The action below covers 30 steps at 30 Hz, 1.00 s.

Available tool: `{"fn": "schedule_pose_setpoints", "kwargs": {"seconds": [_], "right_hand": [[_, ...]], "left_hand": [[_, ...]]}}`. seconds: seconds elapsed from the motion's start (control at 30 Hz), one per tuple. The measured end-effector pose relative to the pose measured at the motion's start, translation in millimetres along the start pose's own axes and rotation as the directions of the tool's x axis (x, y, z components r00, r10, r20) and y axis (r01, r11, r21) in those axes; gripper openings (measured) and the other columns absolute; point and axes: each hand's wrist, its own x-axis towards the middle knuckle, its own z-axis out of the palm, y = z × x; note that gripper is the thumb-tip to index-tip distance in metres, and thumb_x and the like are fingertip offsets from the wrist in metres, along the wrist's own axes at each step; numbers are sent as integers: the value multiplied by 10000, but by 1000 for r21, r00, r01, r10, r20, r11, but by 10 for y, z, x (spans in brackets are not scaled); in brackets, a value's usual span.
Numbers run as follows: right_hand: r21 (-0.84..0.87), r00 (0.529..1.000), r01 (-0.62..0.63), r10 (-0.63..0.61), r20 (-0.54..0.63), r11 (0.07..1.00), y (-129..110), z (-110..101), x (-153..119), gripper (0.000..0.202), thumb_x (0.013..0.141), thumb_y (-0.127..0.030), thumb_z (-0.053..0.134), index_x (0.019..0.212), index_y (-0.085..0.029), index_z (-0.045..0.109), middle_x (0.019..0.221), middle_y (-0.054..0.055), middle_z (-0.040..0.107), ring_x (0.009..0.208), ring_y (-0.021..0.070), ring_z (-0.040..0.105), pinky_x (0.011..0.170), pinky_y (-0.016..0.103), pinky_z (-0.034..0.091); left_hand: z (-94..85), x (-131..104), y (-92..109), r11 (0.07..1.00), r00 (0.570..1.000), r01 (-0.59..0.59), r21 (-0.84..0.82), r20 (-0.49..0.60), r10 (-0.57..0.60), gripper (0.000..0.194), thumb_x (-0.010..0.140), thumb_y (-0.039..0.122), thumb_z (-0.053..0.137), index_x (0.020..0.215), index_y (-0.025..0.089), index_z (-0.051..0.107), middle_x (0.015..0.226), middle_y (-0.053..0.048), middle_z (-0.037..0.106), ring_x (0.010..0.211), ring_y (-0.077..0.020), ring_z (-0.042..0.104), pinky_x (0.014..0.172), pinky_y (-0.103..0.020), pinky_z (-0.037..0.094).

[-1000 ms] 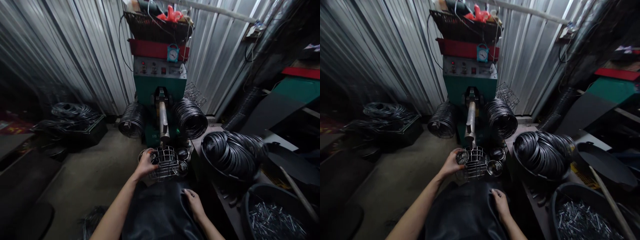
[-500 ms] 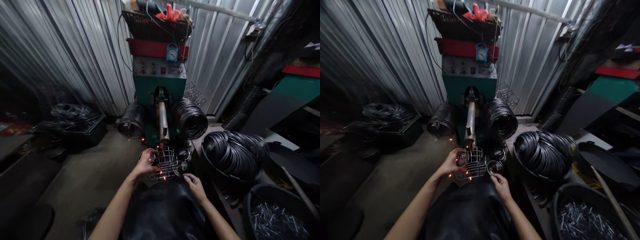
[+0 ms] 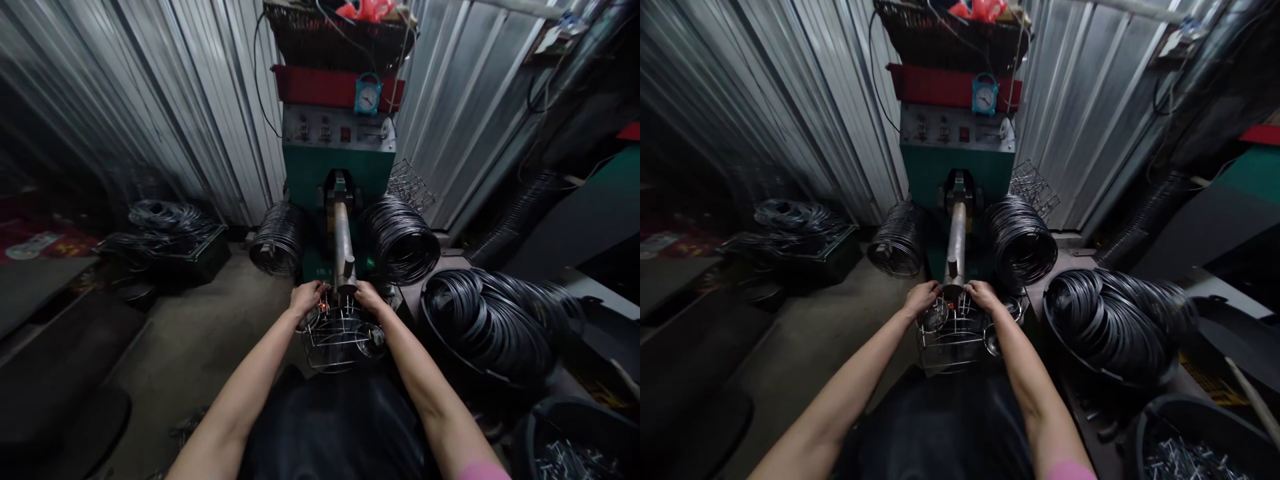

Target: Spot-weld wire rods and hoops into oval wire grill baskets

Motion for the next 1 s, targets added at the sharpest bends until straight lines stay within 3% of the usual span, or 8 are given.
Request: {"fn": "schedule_pose_setpoints", "kwargs": {"seconds": [0.13, 0.27, 0.33, 0.47, 0.63, 0.73, 0.83, 1.0], "right_hand": [[23, 999, 11, -12, 47, 1000, 77, -84, 78, 335, 788, -421, 517, 667, -141, 655, 564, -25, 548, 573, 114, 465, 541, 209, 346], [37, 995, 34, -37, 92, 999, 115, -245, 16, 377, 761, -485, 524, 680, -138, 647, 572, -37, 513, 553, 100, 429, 517, 204, 314], [28, 995, 40, -42, 91, 999, 81, -294, -48, 385, 751, -496, 533, 660, -139, 642, 558, -43, 489, 542, 93, 408, 510, 205, 303], [-8, 988, 8, -7, 153, 1000, -91, -316, -242, 411, 727, -531, 555, 628, -140, 641, 527, -47, 458, 531, 94, 387, 507, 215, 300], [4, 984, 0, -1, 176, 1000, -304, -148, -568, 453, 706, -583, 551, 670, -145, 659, 591, -11, 549, 592, 128, 470, 554, 232, 361], [28, 991, -18, 14, 136, 999, -401, 89, -704, 465, 704, -594, 560, 728, -147, 686, 663, 22, 622, 649, 158, 538, 604, 244, 412], [69, 988, -75, 65, 139, 995, -519, 377, -778, 523, 688, -639, 568, 781, -144, 709, 709, 52, 667, 675, 184, 588, 609, 254, 448], [121, 977, -125, 101, 188, 985, -760, 701, -843, 570, 653, -678, 609, 818, -145, 729, 748, 74, 699, 688, 201, 632, 611, 257, 484]], "left_hand": [[-192, -64, -223, 997, 998, -50, -61, -32, 48, 339, 865, 390, 448, 1083, 210, 637, 1178, -90, 638, 1128, -235, 544, 924, -353, 417], [-221, -514, -657, 942, 946, -79, -326, 275, 174, 340, 767, 387, 577, 1038, 196, 654, 1034, -55, 704, 949, -207, 632, 868, -328, 481], [-113, -748, -779, 913, 926, -59, -404, 318, 201, 321, 733, 384, 617, 988, 193, 659, 969, -45, 713, 902, -205, 640, 853, -335, 489], [-8, -1107, -660, 903, 955, -202, -380, 130, 268, 174, 781, 301, 550, 870, 192, 652, 887, -41, 682, 856, -186, 620, 823, -325, 487], [-490, -1733, -451, 895, 858, -439, -75, 261, 443, 201, 829, 218, 460, 867, 237, 657, 867, -46, 632, 834, -182, 568, 800, -283, 448], [-805, -2144, -716, 936, 933, -321, 143, 217, 287, 210, 818, 166, 451, 850, 240, 646, 835, -51, 616, 844, -200, 551, 822, -293, 430], [-922, -2471, -1257, 957, 991, -18, 288, 134, -21, 190, 749, 104, 506, 794, 230, 641, 856, -61, 626, 892, -213, 559, 848, -294, 420], [-855, -2742, -2210, 877, 936, 327, 352, 9, -353, 153, 718, 84, 546, 725, 209, 634, 825, -73, 651, 880, -229, 608, 806, -301, 436]]}}
